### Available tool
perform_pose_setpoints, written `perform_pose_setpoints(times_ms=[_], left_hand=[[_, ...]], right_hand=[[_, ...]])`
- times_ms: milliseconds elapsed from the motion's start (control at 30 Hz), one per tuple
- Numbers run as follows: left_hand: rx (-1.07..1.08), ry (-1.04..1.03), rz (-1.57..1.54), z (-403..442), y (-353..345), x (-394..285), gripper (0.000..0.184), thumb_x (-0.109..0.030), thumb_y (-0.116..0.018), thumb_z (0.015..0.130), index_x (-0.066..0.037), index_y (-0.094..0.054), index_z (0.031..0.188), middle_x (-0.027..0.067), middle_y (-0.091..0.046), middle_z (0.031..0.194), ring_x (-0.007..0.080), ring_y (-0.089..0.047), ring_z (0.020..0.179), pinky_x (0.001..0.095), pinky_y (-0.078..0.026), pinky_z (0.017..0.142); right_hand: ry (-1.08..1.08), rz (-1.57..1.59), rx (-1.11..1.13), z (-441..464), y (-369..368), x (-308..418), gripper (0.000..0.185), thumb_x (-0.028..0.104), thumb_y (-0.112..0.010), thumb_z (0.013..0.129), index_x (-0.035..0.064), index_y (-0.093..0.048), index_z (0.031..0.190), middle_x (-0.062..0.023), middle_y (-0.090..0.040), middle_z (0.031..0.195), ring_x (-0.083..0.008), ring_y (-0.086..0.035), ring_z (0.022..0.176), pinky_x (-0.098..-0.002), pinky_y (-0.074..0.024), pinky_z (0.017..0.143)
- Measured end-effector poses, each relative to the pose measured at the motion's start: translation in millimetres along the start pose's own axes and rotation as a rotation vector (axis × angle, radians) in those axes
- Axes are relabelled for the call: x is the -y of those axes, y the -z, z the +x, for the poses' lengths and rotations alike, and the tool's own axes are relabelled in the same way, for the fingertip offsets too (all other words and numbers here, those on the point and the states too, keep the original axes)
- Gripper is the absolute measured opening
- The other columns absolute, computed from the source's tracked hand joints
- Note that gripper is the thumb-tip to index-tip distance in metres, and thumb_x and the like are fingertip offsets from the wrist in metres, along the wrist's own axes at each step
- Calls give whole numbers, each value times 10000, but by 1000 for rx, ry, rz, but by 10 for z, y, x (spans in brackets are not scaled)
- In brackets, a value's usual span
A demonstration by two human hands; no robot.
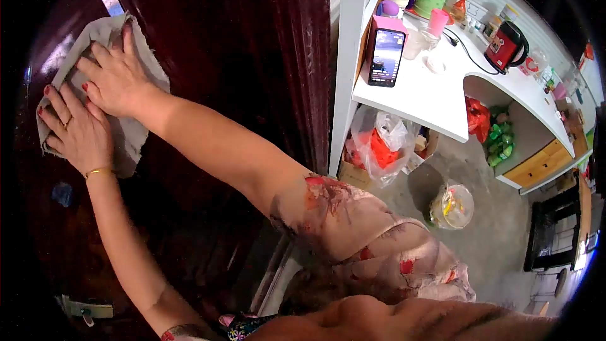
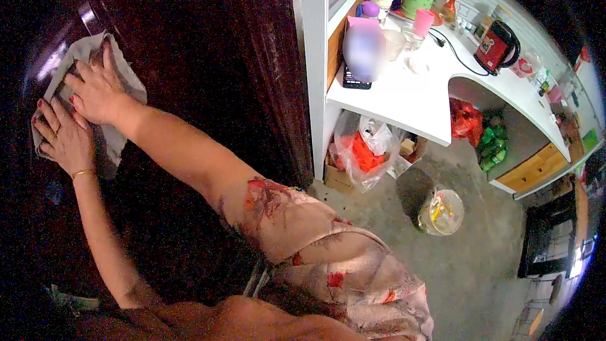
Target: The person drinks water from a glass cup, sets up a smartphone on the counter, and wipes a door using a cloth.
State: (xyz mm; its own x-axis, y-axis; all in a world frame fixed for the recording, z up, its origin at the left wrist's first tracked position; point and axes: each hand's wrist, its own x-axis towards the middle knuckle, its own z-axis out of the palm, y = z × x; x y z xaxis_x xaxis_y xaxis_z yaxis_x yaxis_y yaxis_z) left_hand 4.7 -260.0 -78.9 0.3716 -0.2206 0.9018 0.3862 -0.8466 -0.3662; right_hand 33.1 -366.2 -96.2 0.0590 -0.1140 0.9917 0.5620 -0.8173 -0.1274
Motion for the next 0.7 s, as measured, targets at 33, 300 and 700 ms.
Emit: perform_pose_setpoints(times_ms=[33, 300, 700], left_hand=[[-110, -29, -166, -44, -107, -39, 490, -377, -380, 934, -176, -351, 1380, 13, -234, 1496, 312, -313, 1310, 494, -377, 906], [-39, -399, -497, -1238, -469, -410, 502, -325, -480, 894, -171, -391, 1363, 39, -245, 1492, 279, -344, 1290, 449, -372, 868], [444, -641, -571, -3273, -1022, -15, 622, -231, -488, 896, -100, -223, 1443, 79, -173, 1512, 292, -256, 1339, 442, -296, 997]], right_hand=[[-29, -34, 52, -71, 12, -41, 425, 312, -512, 831, 91, -520, 1194, -209, -483, 1243, -416, -487, 1082, -644, -2, 1050], [-343, -64, 269, -1578, 185, -202, 441, 264, -563, 811, 50, -506, 1192, -224, -475, 1215, -409, -458, 1121, -648, -64, 1049], [-487, 27, 693, -3391, 415, 622, 404, 212, -537, 843, 50, -459, 1205, -207, -369, 1253, -391, -325, 1216, -570, -231, 1019]])
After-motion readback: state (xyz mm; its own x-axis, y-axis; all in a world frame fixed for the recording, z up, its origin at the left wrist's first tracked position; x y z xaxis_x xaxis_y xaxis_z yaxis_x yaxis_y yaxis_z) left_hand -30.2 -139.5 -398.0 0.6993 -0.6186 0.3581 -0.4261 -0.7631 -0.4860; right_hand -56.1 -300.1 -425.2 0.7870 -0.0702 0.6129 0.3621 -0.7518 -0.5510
